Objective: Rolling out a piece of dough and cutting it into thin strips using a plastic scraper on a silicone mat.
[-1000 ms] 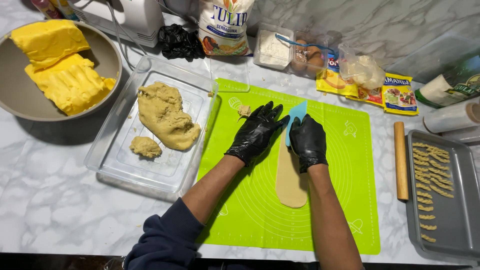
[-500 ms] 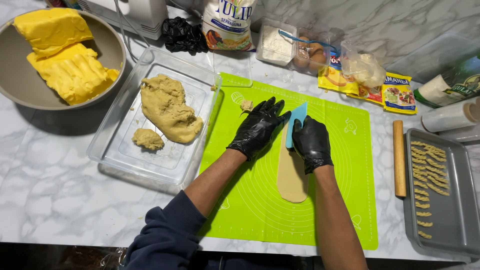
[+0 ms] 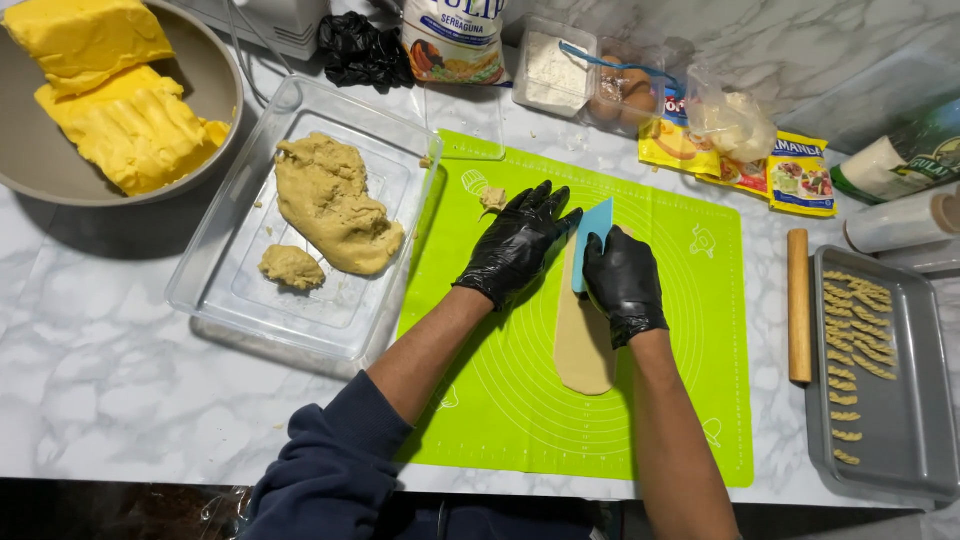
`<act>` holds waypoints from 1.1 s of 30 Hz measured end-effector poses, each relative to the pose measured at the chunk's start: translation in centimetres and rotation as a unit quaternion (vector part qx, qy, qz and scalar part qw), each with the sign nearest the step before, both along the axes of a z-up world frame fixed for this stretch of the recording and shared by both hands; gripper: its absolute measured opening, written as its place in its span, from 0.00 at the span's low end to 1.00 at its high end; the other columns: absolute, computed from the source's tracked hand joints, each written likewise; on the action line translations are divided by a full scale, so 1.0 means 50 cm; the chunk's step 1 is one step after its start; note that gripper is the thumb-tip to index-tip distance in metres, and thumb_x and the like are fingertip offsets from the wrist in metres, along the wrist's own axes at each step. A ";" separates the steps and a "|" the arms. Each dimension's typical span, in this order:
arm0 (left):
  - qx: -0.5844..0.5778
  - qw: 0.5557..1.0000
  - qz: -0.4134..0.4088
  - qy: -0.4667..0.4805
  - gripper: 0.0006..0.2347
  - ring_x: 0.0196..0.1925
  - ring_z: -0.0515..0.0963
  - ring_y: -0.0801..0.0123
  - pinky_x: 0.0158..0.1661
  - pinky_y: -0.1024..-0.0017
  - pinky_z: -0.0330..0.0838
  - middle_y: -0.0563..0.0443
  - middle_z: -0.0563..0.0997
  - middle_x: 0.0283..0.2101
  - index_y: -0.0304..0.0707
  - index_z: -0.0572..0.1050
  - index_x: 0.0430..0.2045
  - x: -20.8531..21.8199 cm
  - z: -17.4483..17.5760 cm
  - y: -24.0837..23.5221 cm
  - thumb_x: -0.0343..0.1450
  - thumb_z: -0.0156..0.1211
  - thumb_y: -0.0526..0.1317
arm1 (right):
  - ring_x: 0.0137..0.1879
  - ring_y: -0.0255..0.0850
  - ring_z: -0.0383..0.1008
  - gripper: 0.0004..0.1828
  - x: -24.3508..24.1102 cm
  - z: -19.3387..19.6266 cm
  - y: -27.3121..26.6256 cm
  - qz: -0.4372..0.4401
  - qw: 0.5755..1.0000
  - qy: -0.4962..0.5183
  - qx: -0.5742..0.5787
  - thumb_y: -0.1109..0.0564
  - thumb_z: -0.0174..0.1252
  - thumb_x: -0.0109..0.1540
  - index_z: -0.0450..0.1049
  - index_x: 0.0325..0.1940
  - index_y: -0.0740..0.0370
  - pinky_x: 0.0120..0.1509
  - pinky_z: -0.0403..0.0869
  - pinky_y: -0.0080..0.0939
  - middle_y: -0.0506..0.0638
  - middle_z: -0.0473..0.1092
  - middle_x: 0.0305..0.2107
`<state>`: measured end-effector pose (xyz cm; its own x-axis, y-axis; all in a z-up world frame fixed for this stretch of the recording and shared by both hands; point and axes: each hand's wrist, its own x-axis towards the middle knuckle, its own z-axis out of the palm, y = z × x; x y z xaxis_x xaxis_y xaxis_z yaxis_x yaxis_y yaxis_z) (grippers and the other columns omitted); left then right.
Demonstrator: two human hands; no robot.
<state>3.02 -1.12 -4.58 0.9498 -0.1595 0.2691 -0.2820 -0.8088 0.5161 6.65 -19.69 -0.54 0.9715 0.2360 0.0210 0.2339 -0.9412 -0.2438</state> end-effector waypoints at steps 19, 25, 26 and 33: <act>-0.001 1.000 -0.006 0.005 0.20 0.80 0.54 0.60 0.75 0.61 0.48 0.56 0.59 0.77 0.73 0.64 0.68 0.007 -0.029 -0.012 0.79 0.49 0.45 | 0.38 0.72 0.77 0.22 -0.095 0.039 0.009 -0.012 1.000 0.021 0.010 0.49 0.49 0.71 0.70 0.31 0.70 0.35 0.74 0.63 0.73 0.71 0.23; 0.027 0.999 -0.018 -0.009 0.21 0.80 0.51 0.60 0.76 0.60 0.46 0.56 0.55 0.78 0.77 0.63 0.67 0.027 -0.069 -0.013 0.78 0.49 0.44 | 0.36 0.74 0.75 0.22 -0.078 0.008 -0.021 0.020 1.000 -0.004 0.020 0.49 0.51 0.70 0.70 0.30 0.69 0.31 0.73 0.64 0.72 0.69 0.20; 0.026 0.999 -0.017 -0.011 0.21 0.80 0.52 0.59 0.75 0.60 0.47 0.56 0.56 0.78 0.77 0.64 0.67 0.026 -0.071 -0.013 0.78 0.49 0.43 | 0.36 0.75 0.75 0.23 -0.086 0.009 -0.025 0.017 0.999 0.011 0.038 0.48 0.51 0.70 0.70 0.29 0.69 0.31 0.72 0.62 0.72 0.70 0.20; 0.038 0.998 -0.016 -0.037 0.20 0.79 0.54 0.55 0.74 0.57 0.50 0.54 0.57 0.77 0.76 0.67 0.65 0.029 -0.078 -0.014 0.78 0.49 0.43 | 0.39 0.75 0.75 0.21 -0.180 0.051 -0.012 0.004 0.999 0.019 0.049 0.49 0.53 0.69 0.70 0.30 0.69 0.31 0.73 0.66 0.73 0.70 0.21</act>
